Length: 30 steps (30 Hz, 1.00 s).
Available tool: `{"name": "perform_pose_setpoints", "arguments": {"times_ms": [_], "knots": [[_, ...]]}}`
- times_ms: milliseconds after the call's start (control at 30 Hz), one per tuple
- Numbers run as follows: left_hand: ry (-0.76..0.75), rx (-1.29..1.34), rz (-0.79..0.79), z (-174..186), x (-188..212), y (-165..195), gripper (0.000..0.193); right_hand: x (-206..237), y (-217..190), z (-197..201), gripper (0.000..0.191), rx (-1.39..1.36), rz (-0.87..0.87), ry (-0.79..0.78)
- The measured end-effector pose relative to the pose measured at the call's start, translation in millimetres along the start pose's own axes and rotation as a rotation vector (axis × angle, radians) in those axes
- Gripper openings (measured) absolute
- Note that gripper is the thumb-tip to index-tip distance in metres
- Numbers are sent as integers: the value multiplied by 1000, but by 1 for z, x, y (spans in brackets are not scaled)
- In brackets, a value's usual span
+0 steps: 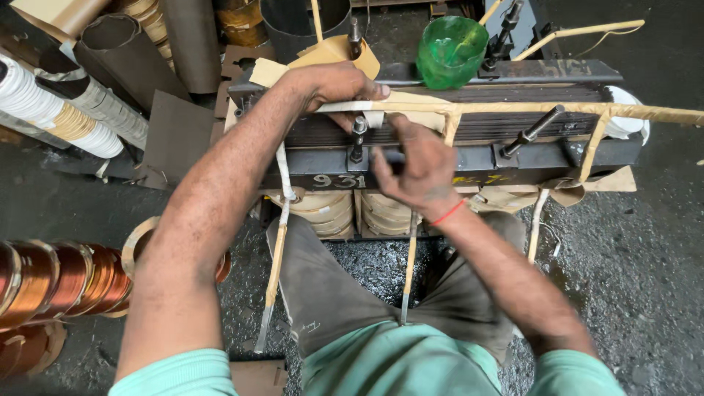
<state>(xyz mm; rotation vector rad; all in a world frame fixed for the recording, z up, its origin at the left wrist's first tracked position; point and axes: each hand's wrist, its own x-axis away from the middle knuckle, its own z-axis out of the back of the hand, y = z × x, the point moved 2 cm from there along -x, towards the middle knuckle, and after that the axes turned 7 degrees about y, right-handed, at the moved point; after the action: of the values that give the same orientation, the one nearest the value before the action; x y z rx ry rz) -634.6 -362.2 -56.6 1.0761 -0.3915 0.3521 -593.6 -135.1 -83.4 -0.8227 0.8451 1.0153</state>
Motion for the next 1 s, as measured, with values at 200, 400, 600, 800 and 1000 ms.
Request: {"name": "perform_pose_setpoints", "arguments": {"times_ms": [200,400,600,800,1000], "knots": [[-133,-138,108,-5,6,11,49,18,-1,-49,87,-22,-148,227],[-141,-189,153,-6,11,16,51,17,4,-49,80,-113,-208,137],[211,-389,-77,-7,8,10,45,20,-5,-30,58,-13,-123,63],[452,-158,-713,7,26,-10,19,34,-9,21,37,-121,-105,19],[314,-234,-928,5,39,-16,24,14,-5,67,27,-366,-279,-70]]}}
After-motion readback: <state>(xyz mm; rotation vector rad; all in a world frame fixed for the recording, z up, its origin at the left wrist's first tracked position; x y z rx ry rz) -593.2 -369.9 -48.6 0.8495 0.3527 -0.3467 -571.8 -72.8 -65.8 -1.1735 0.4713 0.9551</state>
